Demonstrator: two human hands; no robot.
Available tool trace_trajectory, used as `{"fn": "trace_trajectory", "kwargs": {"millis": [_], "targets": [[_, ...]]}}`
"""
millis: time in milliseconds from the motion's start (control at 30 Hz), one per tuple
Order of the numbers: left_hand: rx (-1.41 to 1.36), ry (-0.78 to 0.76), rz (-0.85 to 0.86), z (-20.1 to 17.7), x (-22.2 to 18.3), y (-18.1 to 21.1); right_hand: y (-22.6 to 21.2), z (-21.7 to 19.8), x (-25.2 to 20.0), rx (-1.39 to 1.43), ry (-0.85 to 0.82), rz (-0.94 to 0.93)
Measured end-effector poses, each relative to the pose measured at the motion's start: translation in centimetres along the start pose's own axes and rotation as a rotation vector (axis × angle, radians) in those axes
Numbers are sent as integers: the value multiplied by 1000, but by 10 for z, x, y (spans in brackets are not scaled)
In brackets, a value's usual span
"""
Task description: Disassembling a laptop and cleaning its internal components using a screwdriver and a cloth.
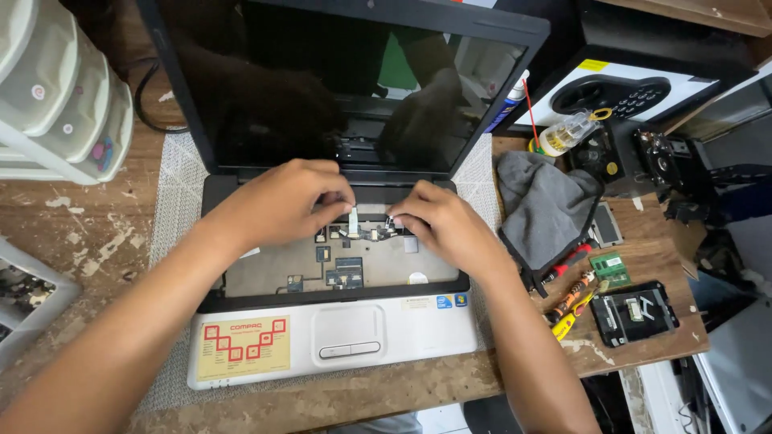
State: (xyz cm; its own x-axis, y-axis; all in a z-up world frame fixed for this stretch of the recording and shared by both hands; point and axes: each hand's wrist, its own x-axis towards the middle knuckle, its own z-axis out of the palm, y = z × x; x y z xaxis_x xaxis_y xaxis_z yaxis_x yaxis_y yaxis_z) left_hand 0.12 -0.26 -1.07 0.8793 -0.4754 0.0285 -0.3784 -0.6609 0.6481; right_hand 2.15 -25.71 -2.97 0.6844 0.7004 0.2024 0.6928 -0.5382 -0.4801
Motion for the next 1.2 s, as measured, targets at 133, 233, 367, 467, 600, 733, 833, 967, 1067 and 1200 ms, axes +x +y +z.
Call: {"fn": "trace_trajectory", "kwargs": {"millis": [133,233,367,467,600,733,833,967,1067,1200], "targets": [[17,-34,-16,9,4,1,10,3,-2,-43,-15,12],[24,-53,-15,12,6,0,17,4,-3,-41,-12,35],[15,-61,-15,15,8,-2,13,-1,-2,-26,2,53],[15,-57,-18,17,9,-2,15,-1,-2,-17,3,60],[10,-37,16,19,11,-3,18,2,-1,-23,17,78],[20,-39,27,22,11,-5,22,4,-3,-24,22,91],[37,-30,27,23,12,-6,21,4,0,-19,23,102],[28,-25,9,23,12,-6,25,5,-1,-7,20,128],[19,-25,-3,23,12,-4,21,3,1,-9,14,128],[36,-37,-13,20,9,-1,12,-11,4,37,27,117]]}}
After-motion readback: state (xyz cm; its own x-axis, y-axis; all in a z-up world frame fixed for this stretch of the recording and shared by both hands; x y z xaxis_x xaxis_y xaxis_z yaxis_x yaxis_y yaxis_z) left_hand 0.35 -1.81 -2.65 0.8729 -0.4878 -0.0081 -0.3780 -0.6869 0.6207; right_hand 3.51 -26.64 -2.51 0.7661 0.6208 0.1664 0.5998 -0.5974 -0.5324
